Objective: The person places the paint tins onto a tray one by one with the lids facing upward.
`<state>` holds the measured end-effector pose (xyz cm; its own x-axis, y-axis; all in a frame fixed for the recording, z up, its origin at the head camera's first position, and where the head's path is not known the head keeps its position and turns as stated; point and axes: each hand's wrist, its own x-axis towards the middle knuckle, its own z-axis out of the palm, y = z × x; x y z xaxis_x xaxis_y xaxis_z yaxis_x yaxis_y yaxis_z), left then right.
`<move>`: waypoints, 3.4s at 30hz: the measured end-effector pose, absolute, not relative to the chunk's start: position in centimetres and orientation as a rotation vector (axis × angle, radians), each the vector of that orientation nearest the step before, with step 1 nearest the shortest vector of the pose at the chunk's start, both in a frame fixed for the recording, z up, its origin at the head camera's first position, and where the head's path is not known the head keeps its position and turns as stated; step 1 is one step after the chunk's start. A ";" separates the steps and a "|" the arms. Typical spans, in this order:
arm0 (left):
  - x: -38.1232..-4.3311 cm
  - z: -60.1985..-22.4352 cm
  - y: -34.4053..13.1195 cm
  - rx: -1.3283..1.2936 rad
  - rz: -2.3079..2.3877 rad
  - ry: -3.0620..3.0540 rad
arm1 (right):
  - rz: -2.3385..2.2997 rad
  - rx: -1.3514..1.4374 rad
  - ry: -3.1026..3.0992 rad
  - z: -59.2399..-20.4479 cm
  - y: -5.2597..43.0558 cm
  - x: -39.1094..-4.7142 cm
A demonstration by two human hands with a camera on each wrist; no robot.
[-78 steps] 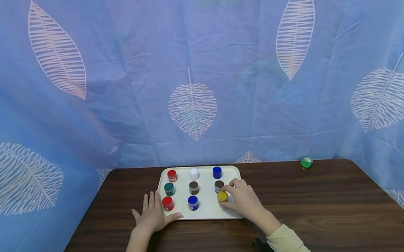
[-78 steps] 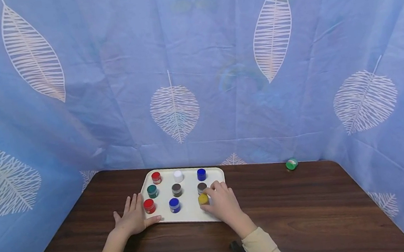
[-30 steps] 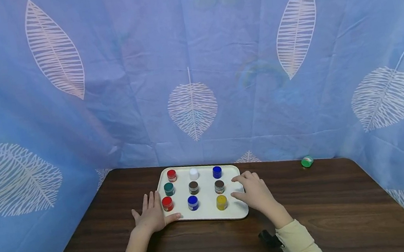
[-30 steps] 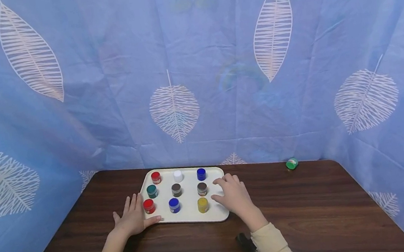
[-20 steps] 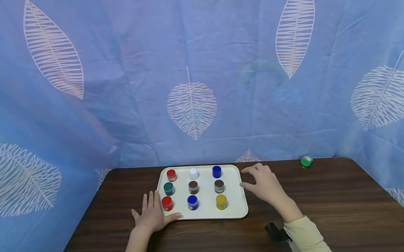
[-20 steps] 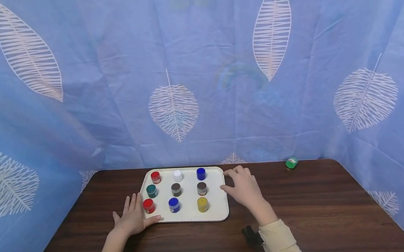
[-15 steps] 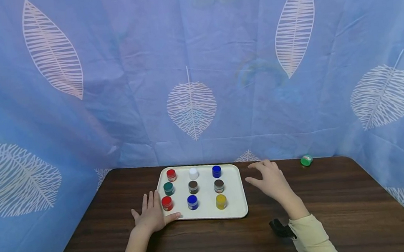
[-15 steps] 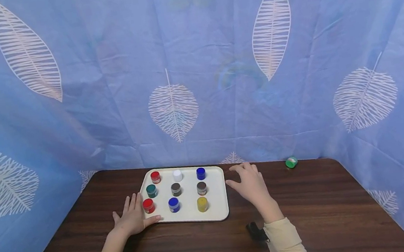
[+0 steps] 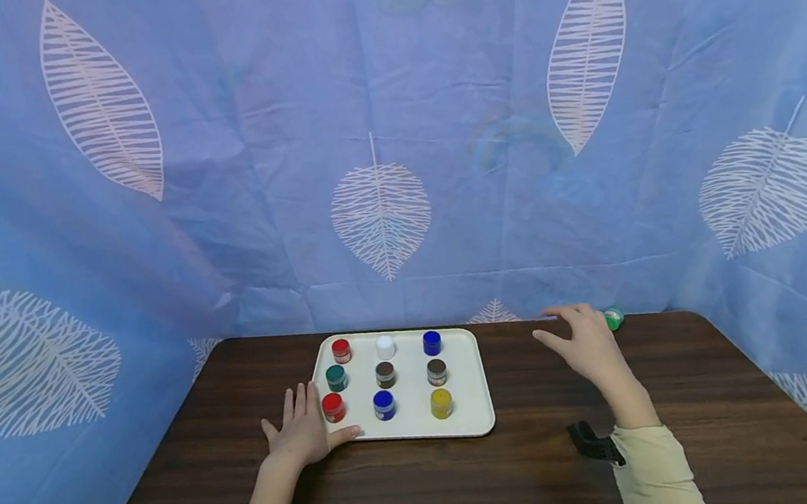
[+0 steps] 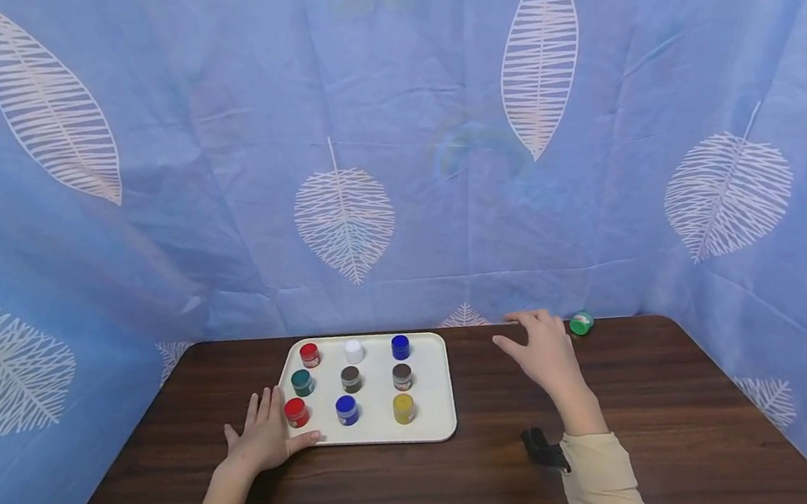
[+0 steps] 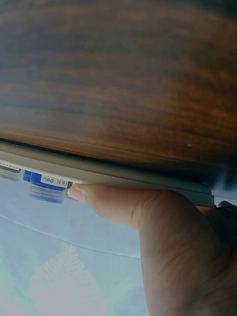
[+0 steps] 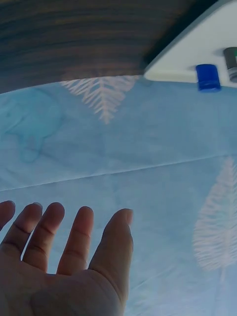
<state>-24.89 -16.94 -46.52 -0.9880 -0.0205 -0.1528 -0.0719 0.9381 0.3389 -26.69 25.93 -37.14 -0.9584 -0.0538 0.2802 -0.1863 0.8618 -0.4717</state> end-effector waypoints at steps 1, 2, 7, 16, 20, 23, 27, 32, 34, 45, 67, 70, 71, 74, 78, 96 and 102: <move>-24.9 -46.5 -16.9 -0.071 0.525 2.947 | 0.747 0.171 -2.776 -37.1 26.4 -26.7; -24.9 -46.5 -16.9 -0.071 0.525 2.948 | 0.752 0.161 -2.773 -37.0 26.8 -26.7; -24.9 -46.5 -16.9 -0.066 0.521 2.953 | 0.788 0.098 -2.741 -36.6 28.9 -26.5; -24.8 -46.4 -16.9 -0.070 0.519 2.945 | 0.841 -0.043 -2.670 -36.8 32.8 -26.1; -24.7 -46.5 -16.9 -0.066 0.514 2.954 | 0.831 -0.116 -2.652 -37.3 34.3 -26.0; -24.7 -46.5 -16.9 -0.060 0.513 2.958 | 0.854 -0.182 -2.651 -37.6 35.4 -25.9; -24.7 -46.6 -16.9 -0.061 0.514 2.952 | 0.882 -0.229 -2.668 -38.1 36.7 -26.0; -24.9 -46.7 -16.8 -0.067 0.511 2.953 | 0.896 -0.288 -2.675 -38.9 38.0 -26.7; -25.0 -46.7 -16.8 -0.064 0.509 2.954 | 0.905 -0.339 -2.685 -39.4 38.3 -27.1; -25.1 -47.1 -17.0 -0.073 0.506 2.956 | 0.826 -0.437 -2.832 -40.9 39.4 -31.2; -24.7 -46.6 -16.9 -0.101 0.508 2.970 | 0.796 -0.731 -3.041 -41.1 39.5 -35.4; -24.6 -46.4 -16.8 -0.088 0.526 2.963 | 0.800 -0.766 -3.032 -41.3 39.4 -35.4; -24.5 -46.3 -16.8 -0.089 0.530 2.959 | 0.801 -0.773 -3.030 -41.4 39.3 -35.5; -24.5 -46.3 -16.7 -0.101 0.543 2.957 | 0.792 -0.769 -3.035 -41.4 39.1 -35.8; -24.8 -46.6 -16.7 -0.124 0.529 2.930 | 0.798 -0.751 -3.040 -41.5 38.8 -36.4; -24.6 -46.1 -16.7 -0.109 0.533 2.962 | 0.843 -0.632 -3.120 -42.0 39.3 -37.1; -24.7 -46.3 -16.8 -0.113 0.537 2.960 | 0.787 -0.560 -3.178 -41.6 39.3 -37.2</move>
